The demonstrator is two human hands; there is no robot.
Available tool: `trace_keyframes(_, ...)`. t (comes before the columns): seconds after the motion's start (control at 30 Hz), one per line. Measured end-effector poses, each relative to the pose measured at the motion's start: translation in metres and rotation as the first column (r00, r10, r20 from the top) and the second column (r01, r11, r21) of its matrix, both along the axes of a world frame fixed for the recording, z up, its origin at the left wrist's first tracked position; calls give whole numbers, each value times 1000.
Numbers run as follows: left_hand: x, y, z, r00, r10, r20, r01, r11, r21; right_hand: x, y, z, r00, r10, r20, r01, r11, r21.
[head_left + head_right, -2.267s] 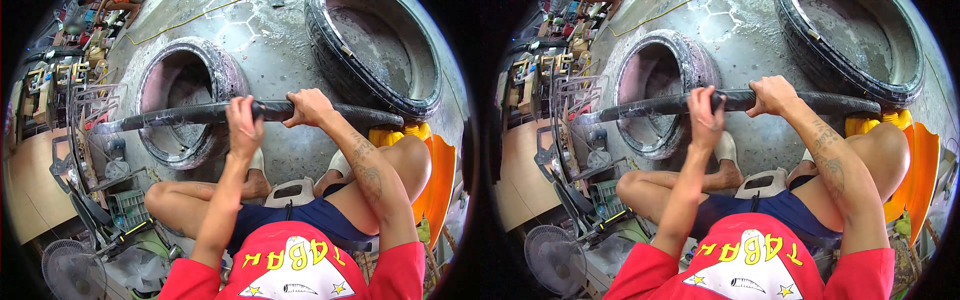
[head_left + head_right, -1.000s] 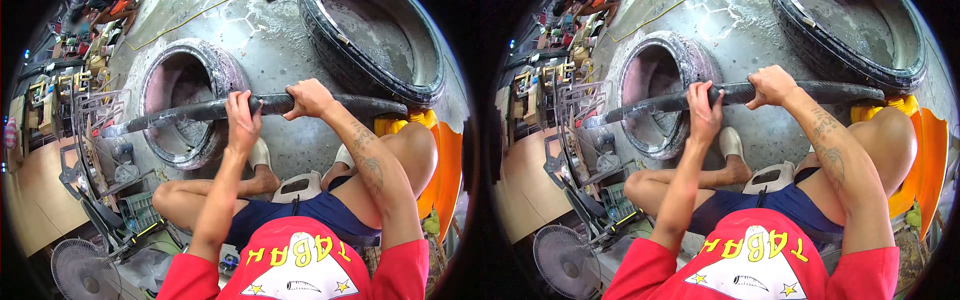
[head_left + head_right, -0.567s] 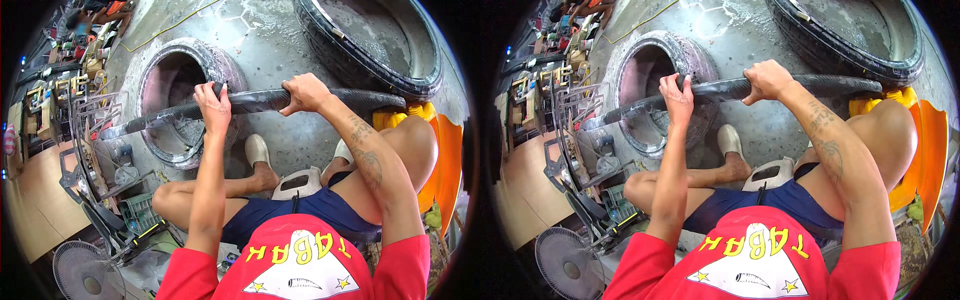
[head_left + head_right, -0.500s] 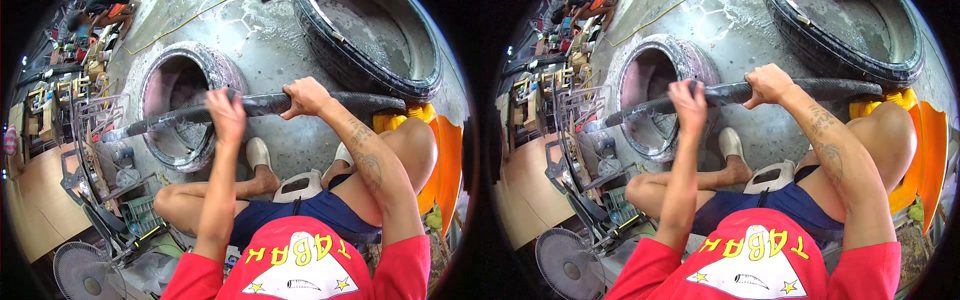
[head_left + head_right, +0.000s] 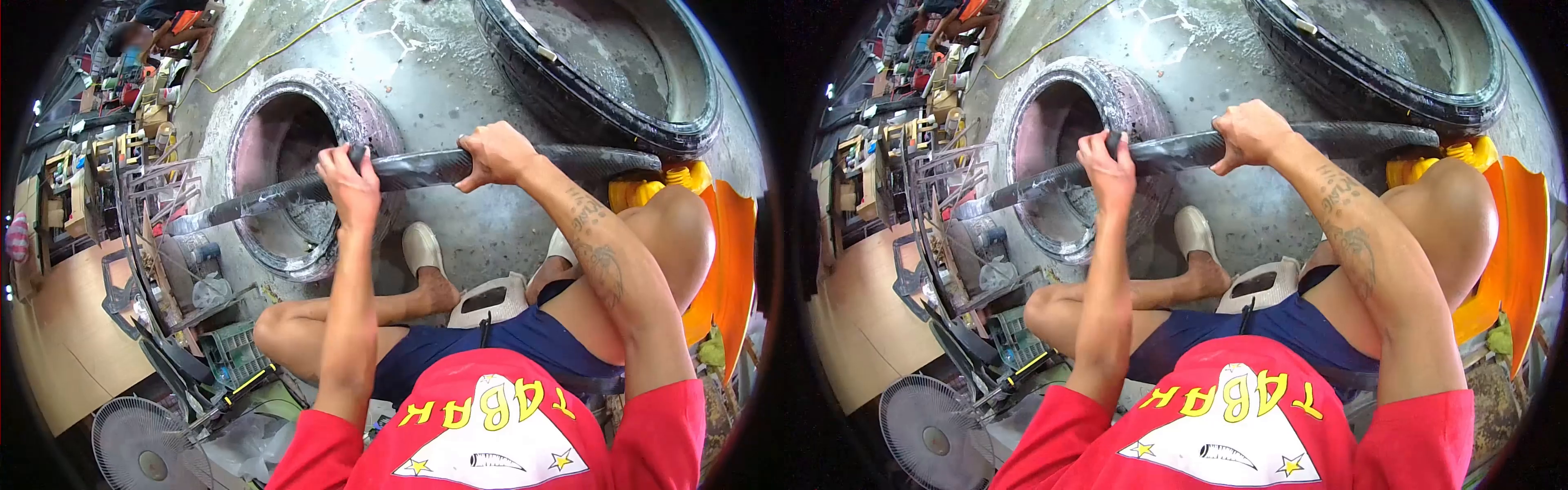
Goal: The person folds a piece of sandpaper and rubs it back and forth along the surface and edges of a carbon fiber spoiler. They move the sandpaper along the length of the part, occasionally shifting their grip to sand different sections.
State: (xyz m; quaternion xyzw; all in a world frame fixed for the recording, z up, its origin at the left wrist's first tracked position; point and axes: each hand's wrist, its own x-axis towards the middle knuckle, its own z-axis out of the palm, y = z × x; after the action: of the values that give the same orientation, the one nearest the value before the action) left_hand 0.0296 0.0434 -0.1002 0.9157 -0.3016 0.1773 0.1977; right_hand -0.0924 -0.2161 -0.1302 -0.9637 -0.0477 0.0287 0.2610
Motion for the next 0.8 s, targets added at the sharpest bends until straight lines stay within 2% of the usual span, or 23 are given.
trace_keyframes(0.07, -36, -14, 5, 994, -88, -60, 89, 996, 10, 0, -1, 12, 998, 5, -67, -6, 1000, -16)
trace_keyframes(0.1, -56, -18, 6, 978, -195, -78, 193, 980, -40, 0, -1, 12, 997, 5, -74, -6, 1000, -14)
trace_keyframes(0.2, -36, -2, 15, 955, -261, -141, 262, 965, -11, 2, 2, 9, 997, 8, -75, -10, 1000, -20)
trace_keyframes(0.27, -6, 13, 6, 995, -97, -28, 96, 995, -10, -3, 4, 5, 997, 0, -82, -2, 1000, -26)
trace_keyframes(0.33, -27, -1, 5, 997, -63, -33, 63, 998, 1, 0, 1, 4, 1000, -10, -25, 9, 1000, -24)
trace_keyframes(0.4, -64, -13, 11, 967, -237, -90, 239, 971, 5, 0, 0, 7, 999, -11, -43, 10, 1000, -23)
trace_keyframes(0.47, -47, -3, 14, 948, -291, -128, 295, 955, 16, 0, 2, 9, 998, 0, -64, -2, 1000, -19)
trace_keyframes(0.53, -15, 9, 13, 986, -133, -103, 135, 991, 15, 1, 1, 8, 996, -14, -82, 12, 999, -30)
trace_keyframes(0.6, -17, 8, 3, 999, -33, 14, 33, 999, 10, -3, 2, 6, 998, -4, -61, 3, 1000, -13)
trace_keyframes(0.7, -64, -9, 14, 969, -225, -100, 224, 974, -17, -1, 0, 7, 1000, 5, -24, -5, 1000, -1)
trace_keyframes(0.8, -32, 4, 18, 976, -182, -116, 186, 982, 30, 1, -1, 5, 1000, 8, -4, -8, 1000, -10)
